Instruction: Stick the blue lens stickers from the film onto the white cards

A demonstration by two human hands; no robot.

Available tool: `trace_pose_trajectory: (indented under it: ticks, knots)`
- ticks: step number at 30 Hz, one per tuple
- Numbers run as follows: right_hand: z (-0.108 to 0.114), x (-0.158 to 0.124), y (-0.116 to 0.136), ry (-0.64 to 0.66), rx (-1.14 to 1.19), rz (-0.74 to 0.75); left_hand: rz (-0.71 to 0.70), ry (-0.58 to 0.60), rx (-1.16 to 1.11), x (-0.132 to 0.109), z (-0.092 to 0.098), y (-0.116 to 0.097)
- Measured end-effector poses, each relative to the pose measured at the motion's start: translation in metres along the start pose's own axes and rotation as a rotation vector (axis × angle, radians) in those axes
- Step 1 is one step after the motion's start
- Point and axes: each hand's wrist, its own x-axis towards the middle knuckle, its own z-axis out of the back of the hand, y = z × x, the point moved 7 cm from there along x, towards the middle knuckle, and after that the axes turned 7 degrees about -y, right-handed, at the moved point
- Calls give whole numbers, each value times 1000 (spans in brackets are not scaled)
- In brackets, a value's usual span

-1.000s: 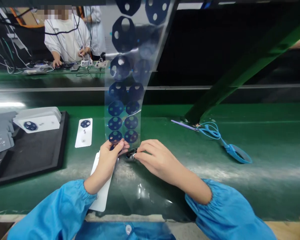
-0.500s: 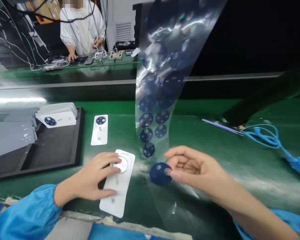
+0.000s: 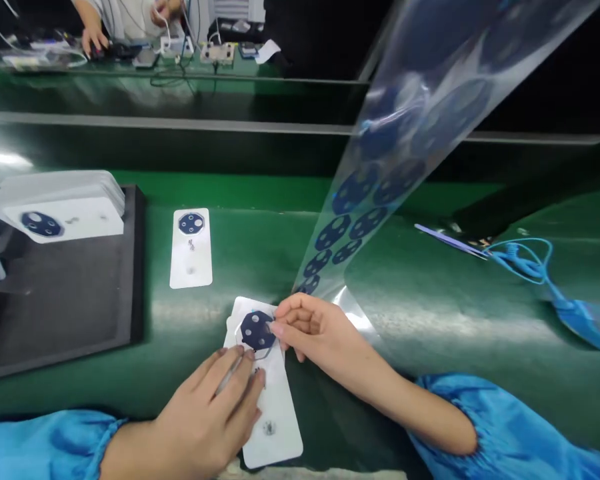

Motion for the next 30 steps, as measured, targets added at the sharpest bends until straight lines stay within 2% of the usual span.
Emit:
trace_pose_trajectory:
  ticks: [3, 7, 15, 19, 30]
  knots:
    - [1, -1, -6, -45, 21, -88, 20, -23, 5, -5, 2, 1]
    - [-2, -5, -12, -95, 19, -117, 27, -10, 2, -5, 5, 1]
    - [-5, -9, -10, -161, -110, -14, 62, -11, -27, 1, 11, 8]
    - [-5, -9, -6, -172, -158, 20, 19, 26, 12, 2, 9, 5]
    - [-6, -7, -2, -226, -210, -2, 69, 105, 28, -8, -3, 0]
